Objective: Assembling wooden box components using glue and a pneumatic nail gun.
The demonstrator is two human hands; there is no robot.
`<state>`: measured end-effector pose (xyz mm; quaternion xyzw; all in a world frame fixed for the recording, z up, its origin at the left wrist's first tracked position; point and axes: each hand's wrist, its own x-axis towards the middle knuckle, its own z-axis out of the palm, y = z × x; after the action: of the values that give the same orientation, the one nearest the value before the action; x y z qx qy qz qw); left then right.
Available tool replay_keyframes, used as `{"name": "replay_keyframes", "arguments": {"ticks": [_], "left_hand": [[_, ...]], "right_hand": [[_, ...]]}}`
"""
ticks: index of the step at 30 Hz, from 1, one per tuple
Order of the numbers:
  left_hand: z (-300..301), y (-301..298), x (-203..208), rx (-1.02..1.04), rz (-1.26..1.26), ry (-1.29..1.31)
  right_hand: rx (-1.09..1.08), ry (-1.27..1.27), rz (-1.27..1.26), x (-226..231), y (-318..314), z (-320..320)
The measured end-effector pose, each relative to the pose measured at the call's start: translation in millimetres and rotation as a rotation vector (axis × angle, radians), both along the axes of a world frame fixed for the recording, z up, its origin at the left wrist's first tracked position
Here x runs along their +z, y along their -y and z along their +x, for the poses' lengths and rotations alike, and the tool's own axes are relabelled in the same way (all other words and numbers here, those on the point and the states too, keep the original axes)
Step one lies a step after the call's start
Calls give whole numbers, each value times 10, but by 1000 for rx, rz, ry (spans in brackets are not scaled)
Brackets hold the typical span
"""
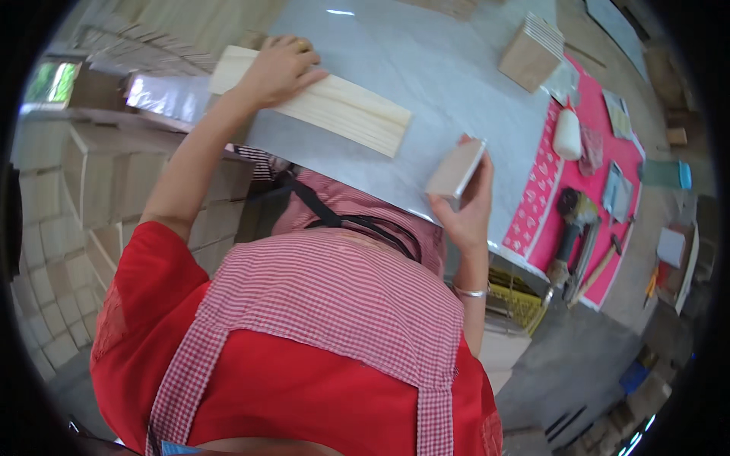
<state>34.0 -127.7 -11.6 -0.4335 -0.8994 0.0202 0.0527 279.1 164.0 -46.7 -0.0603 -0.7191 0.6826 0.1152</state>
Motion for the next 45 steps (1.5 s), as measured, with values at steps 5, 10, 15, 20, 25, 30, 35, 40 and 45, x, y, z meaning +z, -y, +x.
{"name": "replay_keyframes", "arguments": {"ticks": [5, 10, 15, 20, 25, 30, 35, 40, 45], "left_hand": [[515, -395, -31, -254, 242, 22], [743, -710, -182, -356, 214, 98], [678, -845, -212, -295, 45, 297], [607, -912, -152, -287, 31, 342], [651, -886, 47, -239, 188, 351], [696, -961, 344, -247, 284, 390], [743, -1021, 538, -285, 384, 420], [778, -1060, 593, -270, 386, 396], [786, -1063, 589, -270, 354, 407]], "right_hand": [[37, -79, -84, 75, -48, -1], [60, -22, -104, 190, -82, 53], [-38, -32, -36, 87, -73, 14], [-377, 61, 323, -137, 45, -127], [-412, 231, 249, -133, 113, -154], [-453, -300, 509, -440, 277, -219], [-324, 34, 441, -283, 585, -333], [-283, -14, 559, -214, 650, -471], [-254, 29, 560, -213, 672, -490]]}}
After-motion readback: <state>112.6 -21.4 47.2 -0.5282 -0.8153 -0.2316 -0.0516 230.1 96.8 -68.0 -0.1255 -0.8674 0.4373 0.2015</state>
